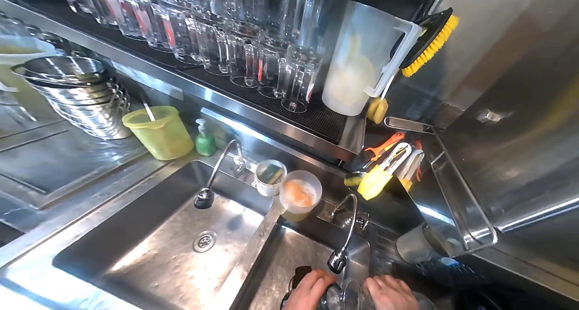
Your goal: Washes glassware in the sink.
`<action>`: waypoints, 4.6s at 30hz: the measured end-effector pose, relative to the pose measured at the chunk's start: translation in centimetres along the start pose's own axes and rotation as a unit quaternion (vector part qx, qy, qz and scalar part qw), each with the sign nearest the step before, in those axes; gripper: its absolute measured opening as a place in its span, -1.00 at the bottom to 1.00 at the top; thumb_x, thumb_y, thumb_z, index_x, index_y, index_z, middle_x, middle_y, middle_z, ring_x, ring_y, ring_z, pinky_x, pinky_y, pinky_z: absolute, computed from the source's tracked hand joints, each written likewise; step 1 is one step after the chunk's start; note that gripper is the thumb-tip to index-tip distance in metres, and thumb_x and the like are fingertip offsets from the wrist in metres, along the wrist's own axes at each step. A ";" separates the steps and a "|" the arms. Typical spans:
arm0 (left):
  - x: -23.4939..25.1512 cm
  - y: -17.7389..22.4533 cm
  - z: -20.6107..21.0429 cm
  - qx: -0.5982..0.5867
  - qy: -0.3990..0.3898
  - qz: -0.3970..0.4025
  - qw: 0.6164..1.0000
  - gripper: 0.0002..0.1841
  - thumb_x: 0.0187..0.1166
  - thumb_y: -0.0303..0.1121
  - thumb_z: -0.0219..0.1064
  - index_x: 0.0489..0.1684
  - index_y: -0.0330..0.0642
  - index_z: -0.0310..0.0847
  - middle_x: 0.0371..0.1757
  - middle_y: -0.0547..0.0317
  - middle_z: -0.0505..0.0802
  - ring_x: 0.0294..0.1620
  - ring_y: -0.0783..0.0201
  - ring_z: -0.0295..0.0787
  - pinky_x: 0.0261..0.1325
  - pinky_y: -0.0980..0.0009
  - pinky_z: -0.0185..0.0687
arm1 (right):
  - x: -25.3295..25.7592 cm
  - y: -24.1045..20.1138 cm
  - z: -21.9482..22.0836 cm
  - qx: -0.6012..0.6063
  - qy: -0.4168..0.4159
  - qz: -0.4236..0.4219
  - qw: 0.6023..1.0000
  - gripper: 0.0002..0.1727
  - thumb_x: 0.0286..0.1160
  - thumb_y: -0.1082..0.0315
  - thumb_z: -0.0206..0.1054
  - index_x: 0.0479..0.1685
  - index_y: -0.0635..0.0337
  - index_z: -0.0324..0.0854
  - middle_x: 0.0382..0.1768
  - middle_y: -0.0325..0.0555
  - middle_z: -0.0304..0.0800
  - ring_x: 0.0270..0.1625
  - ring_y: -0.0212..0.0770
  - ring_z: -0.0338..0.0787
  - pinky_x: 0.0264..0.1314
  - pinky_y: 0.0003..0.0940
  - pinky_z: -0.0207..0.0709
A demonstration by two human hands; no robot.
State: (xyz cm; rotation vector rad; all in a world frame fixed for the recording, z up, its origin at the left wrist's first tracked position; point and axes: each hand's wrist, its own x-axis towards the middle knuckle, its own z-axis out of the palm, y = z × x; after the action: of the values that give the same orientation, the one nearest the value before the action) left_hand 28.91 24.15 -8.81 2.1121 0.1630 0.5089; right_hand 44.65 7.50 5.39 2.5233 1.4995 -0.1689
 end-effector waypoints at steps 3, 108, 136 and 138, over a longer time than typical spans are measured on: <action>0.0 0.0 0.0 0.002 -0.003 -0.002 1.000 -0.07 0.00 0.06 0.77 0.52 -0.01 0.53 0.46 0.02 0.69 0.55 0.12 0.57 0.61 0.12 0.54 | 0.0 0.0 0.1 -0.006 0.002 -0.002 1.000 -0.53 0.09 -0.04 0.50 0.03 -0.07 0.75 0.01 -0.20 0.90 0.24 -0.02 0.78 0.29 0.13 0.55; 0.0 -0.6 0.8 -0.006 -0.004 -0.013 1.000 -0.08 -0.01 0.07 0.77 0.52 0.04 0.55 0.47 0.06 0.68 0.54 0.14 0.58 0.58 0.13 0.57 | 0.4 -0.8 -1.6 -0.095 -0.006 -0.007 0.995 -0.58 0.05 0.08 0.51 -0.02 -0.05 0.75 -0.05 -0.17 0.88 0.20 0.04 0.77 0.24 0.16 0.53; 0.1 -0.2 0.7 -0.011 -0.001 -0.005 1.000 -0.10 -0.02 0.03 0.78 0.50 0.01 0.56 0.44 0.05 0.70 0.51 0.14 0.60 0.57 0.13 0.58 | 0.2 -1.0 -2.3 -0.125 0.017 -0.009 0.992 -0.61 0.05 0.07 0.53 -0.07 -0.07 0.76 -0.09 -0.19 0.88 0.17 0.04 0.77 0.26 0.17 0.52; 0.0 -0.3 0.8 -0.012 0.001 -0.007 1.000 -0.08 -0.02 0.04 0.78 0.51 0.02 0.55 0.45 0.05 0.69 0.52 0.16 0.59 0.57 0.13 0.58 | 0.2 -0.9 -2.2 -0.128 0.018 -0.012 0.992 -0.61 0.06 0.07 0.52 -0.06 -0.07 0.76 -0.09 -0.19 0.88 0.17 0.03 0.78 0.26 0.16 0.53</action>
State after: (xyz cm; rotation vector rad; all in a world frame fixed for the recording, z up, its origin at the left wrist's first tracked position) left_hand 29.28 23.72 -9.40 2.0868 0.1713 0.5022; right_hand 43.92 8.58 7.38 2.3183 1.4603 0.0624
